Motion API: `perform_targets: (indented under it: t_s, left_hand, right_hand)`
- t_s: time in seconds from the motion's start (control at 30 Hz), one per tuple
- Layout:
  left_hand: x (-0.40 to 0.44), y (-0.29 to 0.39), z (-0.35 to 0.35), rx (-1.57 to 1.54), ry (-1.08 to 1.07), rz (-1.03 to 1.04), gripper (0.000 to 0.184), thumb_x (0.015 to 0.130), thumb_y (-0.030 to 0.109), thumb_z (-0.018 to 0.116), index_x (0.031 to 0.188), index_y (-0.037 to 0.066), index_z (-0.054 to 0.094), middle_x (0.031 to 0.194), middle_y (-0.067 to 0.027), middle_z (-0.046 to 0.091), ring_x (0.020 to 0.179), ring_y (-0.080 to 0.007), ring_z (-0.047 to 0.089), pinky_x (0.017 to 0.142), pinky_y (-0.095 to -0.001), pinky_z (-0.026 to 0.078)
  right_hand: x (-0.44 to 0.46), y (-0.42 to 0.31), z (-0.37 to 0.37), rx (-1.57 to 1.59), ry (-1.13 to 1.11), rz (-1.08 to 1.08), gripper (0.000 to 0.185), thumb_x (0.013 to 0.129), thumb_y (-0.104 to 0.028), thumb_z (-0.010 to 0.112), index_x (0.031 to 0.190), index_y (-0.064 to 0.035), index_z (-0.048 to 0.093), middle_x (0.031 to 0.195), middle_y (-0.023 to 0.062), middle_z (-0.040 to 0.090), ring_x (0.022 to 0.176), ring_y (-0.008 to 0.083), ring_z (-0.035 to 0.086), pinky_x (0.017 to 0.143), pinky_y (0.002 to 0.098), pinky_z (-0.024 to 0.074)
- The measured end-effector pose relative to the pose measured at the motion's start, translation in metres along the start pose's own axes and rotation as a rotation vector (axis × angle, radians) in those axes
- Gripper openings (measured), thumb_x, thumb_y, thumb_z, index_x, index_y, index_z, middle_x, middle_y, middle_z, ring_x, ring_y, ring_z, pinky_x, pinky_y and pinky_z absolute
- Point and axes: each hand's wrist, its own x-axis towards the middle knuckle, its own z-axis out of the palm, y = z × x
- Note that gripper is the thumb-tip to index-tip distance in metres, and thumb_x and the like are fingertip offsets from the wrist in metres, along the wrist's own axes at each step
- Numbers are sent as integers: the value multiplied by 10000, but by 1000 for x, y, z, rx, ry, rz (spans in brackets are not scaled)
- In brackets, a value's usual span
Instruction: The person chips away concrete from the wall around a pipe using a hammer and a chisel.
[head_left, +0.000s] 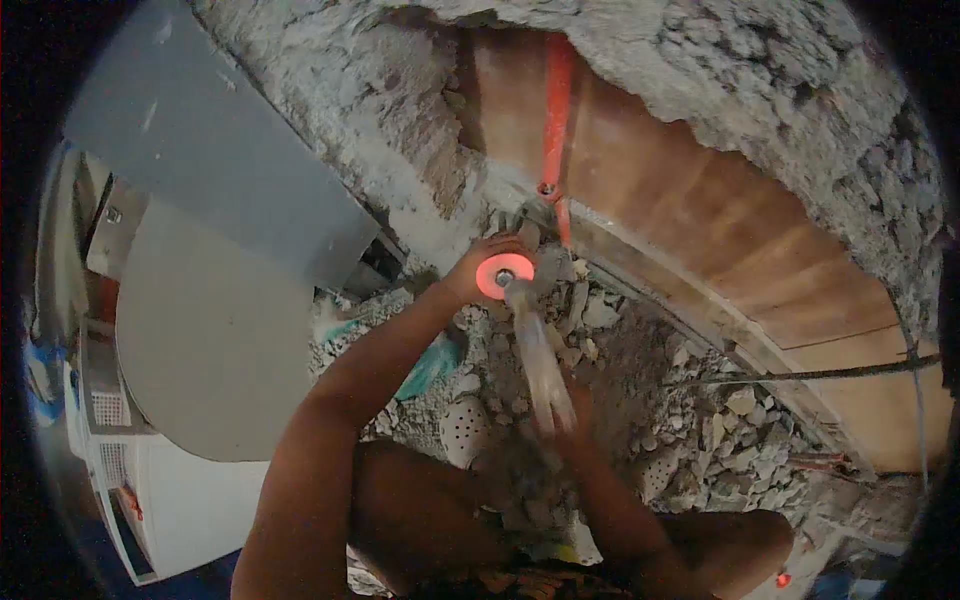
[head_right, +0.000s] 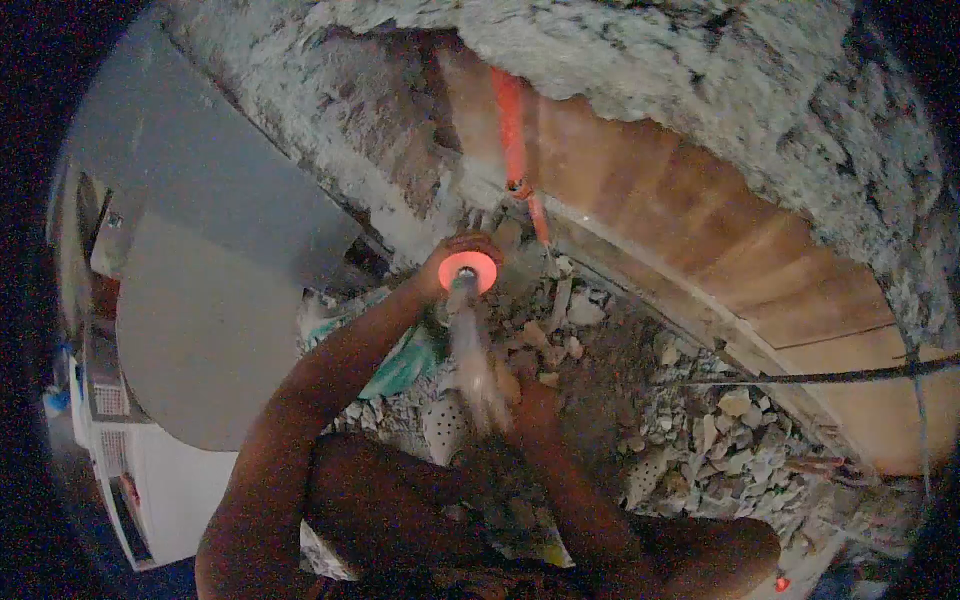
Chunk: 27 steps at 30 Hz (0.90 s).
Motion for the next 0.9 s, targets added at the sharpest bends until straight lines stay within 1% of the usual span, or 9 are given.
perform_targets:
  t_s: [0.1,0.2,0.27,0.4,0.5,0.6,0.7,0.8,0.9]
  left_hand:
    - [-2,6,7,27,46,40,350,627,157,763,950,87,646,952,-72,638,934,-284,599,830,-383,482]
    - [-1,7,5,43,16,-14,370,632,161,765,974,76,649,957,-76,640,941,-289,598,832,-376,479]
    - [-11,2,13,19,-32,-81,389,635,166,767,993,68,651,966,-82,642,951,-291,598,835,-372,477]
    - [-23,-17,11,-209,23,-155,425,649,169,789,1031,44,648,1009,-106,643,987,-270,605,835,-369,479]
    - [-13,-3,3,-427,101,-348,443,643,147,812,1040,43,645,1029,-107,640,983,-239,614,838,-367,489]
    - [-7,-9,0,-128,39,-94,421,632,98,799,1022,40,653,1018,-100,641,967,-234,617,828,-339,493]
    - [-12,-19,7,-85,-11,-132,414,625,112,796,1005,40,649,1011,-102,639,957,-253,612,839,-351,483]
    - [-13,-34,11,27,-102,-8,396,620,133,793,980,54,648,1009,-105,639,945,-276,601,854,-374,465]
    - [-8,-8,-2,-70,-8,-54,391,621,123,790,983,65,655,1001,-103,640,950,-271,599,859,-379,455]
  right_hand:
    - [0,-31,-28,649,-58,-339,425,772,-297,732,1065,-19,597,836,186,664,749,378,652,650,464,533]
    - [16,-11,-16,485,-15,-523,367,764,-272,720,1026,-41,607,857,181,663,779,386,657,660,464,539]
    - [34,12,3,-181,-143,-115,282,784,-210,673,950,-4,574,787,179,641,747,356,659,620,430,519]
    - [6,-16,-9,-170,-194,-33,280,773,-220,688,912,-2,578,761,198,627,727,388,644,602,446,505]
    - [0,-44,-32,61,-218,-235,325,730,-237,730,922,-11,598,769,188,632,726,388,645,617,456,514]
    - [13,-25,-24,506,-161,-644,335,730,-288,733,924,-42,615,786,182,644,755,380,657,646,450,525]
    - [16,40,17,-62,60,-423,318,734,-302,725,935,-76,629,752,146,634,719,366,647,636,430,519]
    - [31,13,14,-340,-271,-57,340,707,-313,739,960,-104,650,723,106,622,658,348,617,618,405,508]
    - [7,-26,-7,-58,-239,8,387,678,-319,750,984,-104,651,743,107,639,657,344,620,616,408,510]
